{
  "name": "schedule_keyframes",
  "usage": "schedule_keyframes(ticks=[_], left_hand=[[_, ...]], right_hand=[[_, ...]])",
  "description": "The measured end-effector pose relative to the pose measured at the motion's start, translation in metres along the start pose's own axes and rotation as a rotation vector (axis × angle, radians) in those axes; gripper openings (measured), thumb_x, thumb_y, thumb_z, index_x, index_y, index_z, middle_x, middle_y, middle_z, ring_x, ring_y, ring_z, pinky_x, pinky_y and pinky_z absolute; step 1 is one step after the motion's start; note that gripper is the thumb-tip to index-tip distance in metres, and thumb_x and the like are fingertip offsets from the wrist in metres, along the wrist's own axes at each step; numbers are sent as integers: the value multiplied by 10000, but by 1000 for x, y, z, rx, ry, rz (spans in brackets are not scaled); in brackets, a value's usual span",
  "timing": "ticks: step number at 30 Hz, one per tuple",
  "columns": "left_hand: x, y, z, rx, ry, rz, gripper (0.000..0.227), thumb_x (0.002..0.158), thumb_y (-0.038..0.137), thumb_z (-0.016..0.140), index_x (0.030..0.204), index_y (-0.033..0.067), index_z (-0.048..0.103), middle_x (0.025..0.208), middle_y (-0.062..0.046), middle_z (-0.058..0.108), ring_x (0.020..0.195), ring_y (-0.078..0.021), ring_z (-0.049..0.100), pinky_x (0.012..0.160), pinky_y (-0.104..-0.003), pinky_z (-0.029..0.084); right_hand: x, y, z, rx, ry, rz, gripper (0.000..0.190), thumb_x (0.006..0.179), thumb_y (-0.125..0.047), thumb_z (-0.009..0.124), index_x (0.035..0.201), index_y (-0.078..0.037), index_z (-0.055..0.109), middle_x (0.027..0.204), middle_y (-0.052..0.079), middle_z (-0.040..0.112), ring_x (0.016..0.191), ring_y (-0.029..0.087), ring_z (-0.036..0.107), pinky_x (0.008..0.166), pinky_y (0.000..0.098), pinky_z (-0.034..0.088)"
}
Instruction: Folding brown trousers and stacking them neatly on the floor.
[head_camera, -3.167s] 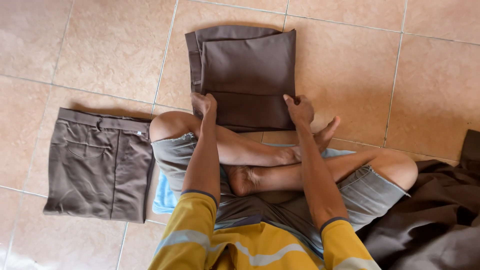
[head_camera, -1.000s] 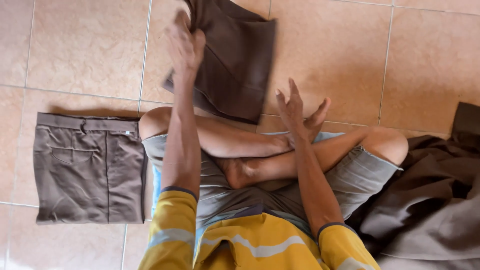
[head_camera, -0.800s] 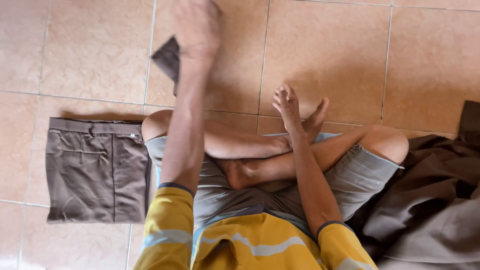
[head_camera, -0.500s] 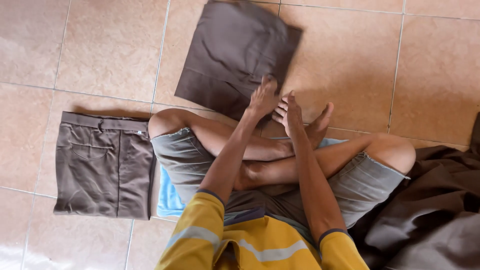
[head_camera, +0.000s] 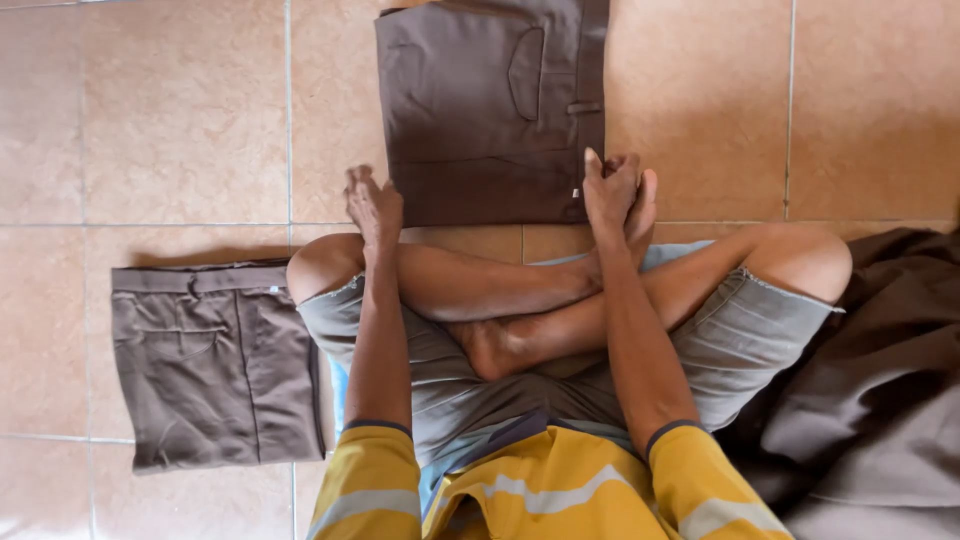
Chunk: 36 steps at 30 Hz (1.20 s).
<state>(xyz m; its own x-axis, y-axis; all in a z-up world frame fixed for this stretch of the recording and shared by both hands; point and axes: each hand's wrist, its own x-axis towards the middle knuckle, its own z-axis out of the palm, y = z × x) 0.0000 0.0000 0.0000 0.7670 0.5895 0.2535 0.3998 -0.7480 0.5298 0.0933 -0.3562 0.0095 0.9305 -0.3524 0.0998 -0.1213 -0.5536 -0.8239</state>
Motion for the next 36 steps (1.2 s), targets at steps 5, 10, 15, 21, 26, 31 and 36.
schedule_keyframes(ticks=[5,10,15,21,26,31,36], left_hand=[[2,-42,64,13,-116,-345,554,909,364,717,1360,177,455,1145,-87,693,1121,-390,668,957,-592,515],[-4,-28,80,-56,-199,-314,605,875,278,756,1368,29,510,1176,-273,670,1117,-512,645,944,-647,507],[6,-45,123,52,-255,-329,589,865,311,739,1340,45,515,1098,-282,684,1007,-500,716,824,-616,593],[-26,49,9,-791,-1076,-533,973,823,122,805,1567,-97,216,1329,-458,528,889,-468,753,720,-422,648],[-21,44,29,-617,-1170,-227,206,842,204,785,915,13,758,780,-165,751,687,-269,770,548,-340,616],[0,21,65,-285,-427,-406,396,783,546,737,988,212,677,973,-128,742,980,-364,738,801,-537,605],[19,15,62,-522,-354,-555,504,833,268,814,1131,45,473,872,-133,710,584,-266,758,708,-516,633]], right_hand=[[4,11,-3,-113,-82,22,385,867,-365,801,1108,-104,651,904,161,732,923,413,733,775,501,550],[4,0,5,-300,48,-217,486,977,-320,701,1349,-89,491,1248,237,511,1171,470,538,954,614,493],[-39,-41,-2,-429,-236,-556,587,1126,-403,475,1587,-56,365,1540,263,393,1423,483,387,1105,733,315],[38,1,18,-948,-357,-551,489,1101,-259,530,1585,-222,473,1656,213,348,1508,489,286,1098,818,215],[11,-46,-11,-702,-278,-550,671,1076,-235,632,1608,-7,292,1582,357,254,1437,563,336,1070,719,402],[-89,-66,-12,-608,-594,-549,875,1011,-544,558,1640,-45,211,1609,380,232,1454,625,261,1065,778,338],[-83,-50,-2,-806,-664,-558,945,976,-677,469,1665,-109,159,1669,324,128,1515,584,129,1127,798,254]])
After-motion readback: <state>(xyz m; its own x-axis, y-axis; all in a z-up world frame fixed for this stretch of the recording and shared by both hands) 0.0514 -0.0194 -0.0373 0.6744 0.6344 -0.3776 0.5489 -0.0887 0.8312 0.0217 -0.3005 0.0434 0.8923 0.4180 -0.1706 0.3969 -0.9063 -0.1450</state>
